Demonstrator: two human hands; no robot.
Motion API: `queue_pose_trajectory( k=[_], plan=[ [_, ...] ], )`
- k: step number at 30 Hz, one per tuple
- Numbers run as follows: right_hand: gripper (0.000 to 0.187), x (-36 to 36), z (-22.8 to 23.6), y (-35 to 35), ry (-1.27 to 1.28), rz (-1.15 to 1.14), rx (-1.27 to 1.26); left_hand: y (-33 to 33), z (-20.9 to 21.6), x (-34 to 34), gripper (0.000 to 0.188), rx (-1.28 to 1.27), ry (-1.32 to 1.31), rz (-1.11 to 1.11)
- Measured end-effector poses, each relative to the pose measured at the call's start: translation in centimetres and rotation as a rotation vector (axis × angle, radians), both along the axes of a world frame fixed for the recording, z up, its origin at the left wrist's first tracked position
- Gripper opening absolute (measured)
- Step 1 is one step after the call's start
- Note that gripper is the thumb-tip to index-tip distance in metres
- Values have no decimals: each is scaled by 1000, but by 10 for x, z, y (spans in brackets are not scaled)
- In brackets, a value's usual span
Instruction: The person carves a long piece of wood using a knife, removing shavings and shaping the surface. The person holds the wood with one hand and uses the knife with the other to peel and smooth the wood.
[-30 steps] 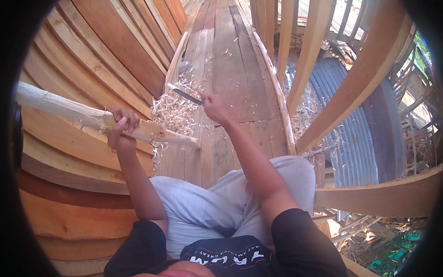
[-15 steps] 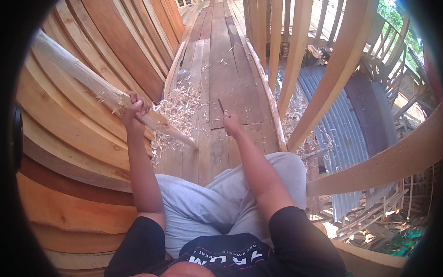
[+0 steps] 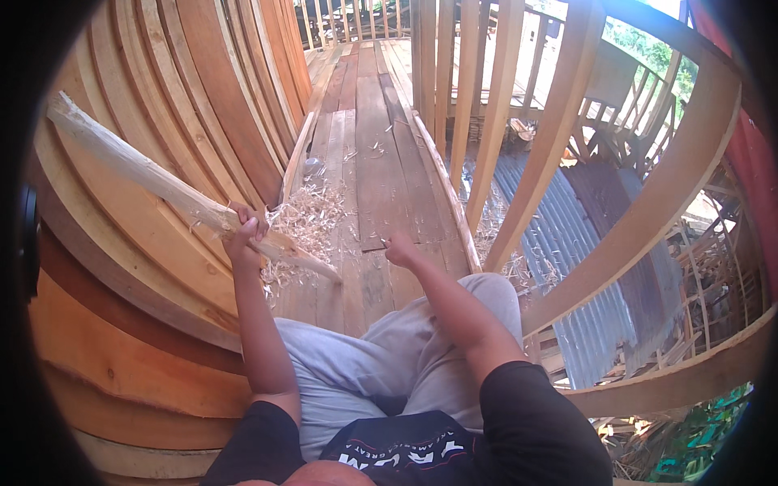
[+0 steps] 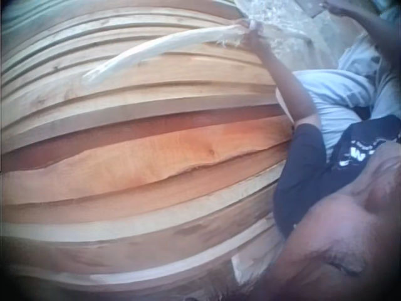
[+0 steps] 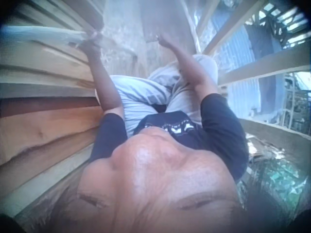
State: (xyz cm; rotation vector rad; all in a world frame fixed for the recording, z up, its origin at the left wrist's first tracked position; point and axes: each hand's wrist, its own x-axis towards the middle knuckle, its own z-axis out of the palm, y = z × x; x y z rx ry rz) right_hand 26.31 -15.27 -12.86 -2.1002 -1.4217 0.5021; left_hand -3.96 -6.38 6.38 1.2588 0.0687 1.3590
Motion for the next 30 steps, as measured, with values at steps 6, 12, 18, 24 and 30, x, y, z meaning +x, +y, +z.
queue_pose_trajectory(
  k=[6,12,18,24,30],
  plan=[
    [24,-15,21,7,-57,80,-16,-6,-2,-14,22,-4,-36,79],
    [37,-17,83,14,273,-5,-78,-10,13,-22,25,48,-122,59],
    [43,-2,74,8,556,-22,-155,-8,7,-6,27,78,-197,-17],
    [35,-4,58,11,783,-126,-107,4,-17,30,29,142,-194,-66],
    [28,-11,32,35,646,-16,-18,11,-26,60,36,192,46,7]
  ],
)
